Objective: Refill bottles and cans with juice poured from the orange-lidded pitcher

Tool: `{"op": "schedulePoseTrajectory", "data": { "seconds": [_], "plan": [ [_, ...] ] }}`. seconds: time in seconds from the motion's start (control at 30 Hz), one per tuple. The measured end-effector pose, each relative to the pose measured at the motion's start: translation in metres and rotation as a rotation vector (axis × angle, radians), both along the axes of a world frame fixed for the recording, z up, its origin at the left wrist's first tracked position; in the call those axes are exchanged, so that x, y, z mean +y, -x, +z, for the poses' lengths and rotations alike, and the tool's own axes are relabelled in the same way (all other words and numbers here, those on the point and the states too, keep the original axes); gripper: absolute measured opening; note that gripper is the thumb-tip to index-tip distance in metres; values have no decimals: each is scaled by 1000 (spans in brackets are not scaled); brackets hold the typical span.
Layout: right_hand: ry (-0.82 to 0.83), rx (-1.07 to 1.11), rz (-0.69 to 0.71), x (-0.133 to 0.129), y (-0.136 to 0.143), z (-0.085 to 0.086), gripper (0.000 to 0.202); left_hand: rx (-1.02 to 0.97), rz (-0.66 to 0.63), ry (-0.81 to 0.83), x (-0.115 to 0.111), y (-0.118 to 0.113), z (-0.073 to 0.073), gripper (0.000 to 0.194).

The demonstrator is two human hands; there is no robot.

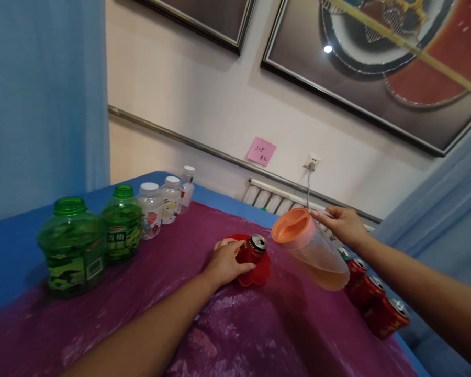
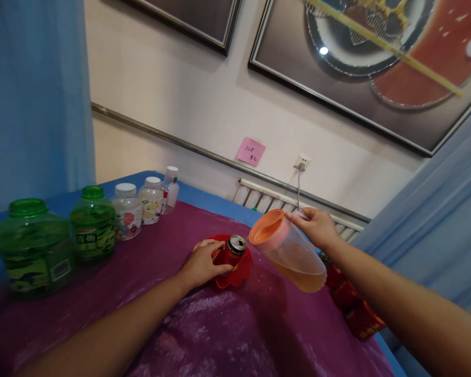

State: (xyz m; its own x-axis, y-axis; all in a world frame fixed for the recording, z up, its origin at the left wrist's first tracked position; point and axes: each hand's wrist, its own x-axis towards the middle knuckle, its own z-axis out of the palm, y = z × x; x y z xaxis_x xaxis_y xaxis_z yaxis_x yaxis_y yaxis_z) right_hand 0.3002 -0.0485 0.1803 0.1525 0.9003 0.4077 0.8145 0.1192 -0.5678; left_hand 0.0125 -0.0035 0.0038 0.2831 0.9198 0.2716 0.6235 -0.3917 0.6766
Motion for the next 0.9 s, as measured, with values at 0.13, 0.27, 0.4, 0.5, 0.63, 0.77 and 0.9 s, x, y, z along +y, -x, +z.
{"op": "schedulePoseTrajectory", "data": {
  "seconds": [0.13, 0.27, 0.4, 0.5, 0.63, 0.77, 0.9],
  "plan": [
    [-4, -18, -8, 0, 0, 0, 67, 1, 0, 3, -1, 0, 1, 66],
    [-4, -12, -8, 1, -1, -1, 66, 2, -4, 1, -1, 1, 1, 67],
    [-14, -2, -10, 1, -1, -1, 66, 4, -1, 4, 0, 0, 1, 65],
    [-32, -26, -8, 1, -1, -1, 67, 4, 6, 8, -1, 0, 1, 67],
    [-30, -21, -5, 2, -3, -1, 66, 4, 7, 5, -1, -1, 2, 67],
    [-16, -3, 6, 1, -2, 0, 65, 6, 5, 0, -2, 0, 2, 68],
    [-14, -11, 3, 0, 0, 0, 67, 10, 8, 6, -2, 0, 2, 68]
  ]
}}
